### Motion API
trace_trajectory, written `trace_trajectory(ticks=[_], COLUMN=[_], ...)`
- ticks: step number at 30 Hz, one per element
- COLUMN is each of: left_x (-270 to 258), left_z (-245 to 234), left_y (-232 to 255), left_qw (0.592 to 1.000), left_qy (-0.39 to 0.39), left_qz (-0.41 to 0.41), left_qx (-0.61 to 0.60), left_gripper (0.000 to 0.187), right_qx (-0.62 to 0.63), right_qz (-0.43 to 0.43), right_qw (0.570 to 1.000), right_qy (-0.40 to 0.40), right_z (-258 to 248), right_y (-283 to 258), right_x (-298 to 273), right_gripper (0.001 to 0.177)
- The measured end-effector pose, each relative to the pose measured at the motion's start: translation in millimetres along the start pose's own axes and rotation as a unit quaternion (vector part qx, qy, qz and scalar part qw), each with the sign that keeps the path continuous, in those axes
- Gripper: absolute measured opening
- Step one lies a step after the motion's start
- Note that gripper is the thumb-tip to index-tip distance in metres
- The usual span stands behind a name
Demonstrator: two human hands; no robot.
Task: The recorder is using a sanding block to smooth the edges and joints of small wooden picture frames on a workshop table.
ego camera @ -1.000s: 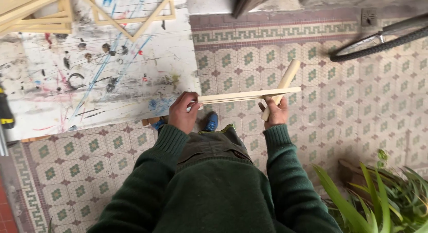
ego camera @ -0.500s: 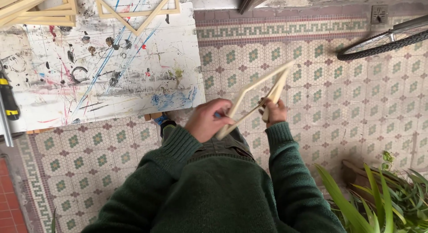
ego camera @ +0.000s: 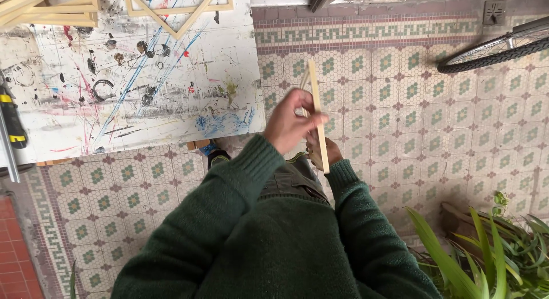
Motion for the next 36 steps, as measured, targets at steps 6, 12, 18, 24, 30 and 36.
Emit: trace_trajectory(ticks=[6, 12, 18, 24, 30, 36], left_x=[28.3, 37.7, 25.5, -8.8, -28.5, -46.3], left_z=[-30.7, -54.5, -50.0, -28.7, -29.1, -30.6], left_y=[-14.3, -25.6, -18.2, -6.6, -21.0, -16.8], left_qw=[0.989, 0.984, 0.982, 0.998, 0.999, 0.998], left_qy=[0.074, 0.074, 0.082, 0.016, -0.04, -0.06], left_qz=[-0.027, -0.034, -0.032, 0.004, 0.035, 0.011], left_qx=[-0.123, -0.16, -0.17, -0.062, -0.005, -0.034], left_gripper=[0.034, 0.037, 0.038, 0.029, 0.027, 0.031], right_qx=[-0.155, -0.167, -0.137, -0.159, -0.141, -0.091], right_qz=[0.064, 0.109, 0.082, 0.029, -0.133, -0.296], right_qw=[0.984, 0.977, 0.986, 0.977, 0.965, 0.95], right_qy=[0.06, 0.069, 0.056, 0.14, 0.179, 0.028], right_z=[11.0, 23.2, 15.7, 1.7, 60.5, 54.1], right_y=[-4.8, -7.6, -5.6, -13.6, -71.0, -84.2], right_x=[-9.4, -19.5, -10.2, 14.8, -16.5, -18.1], right_gripper=[0.05, 0.059, 0.065, 0.064, 0.06, 0.049])
Point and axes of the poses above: each hand's wrist, its own x-axis towards the middle knuckle, its own z-axis out of the palm, y = z × x, the point moved 2 cm from there along x, towards the middle knuckle, and after that the axes turned 13 degrees about x, right-handed, at the moved point
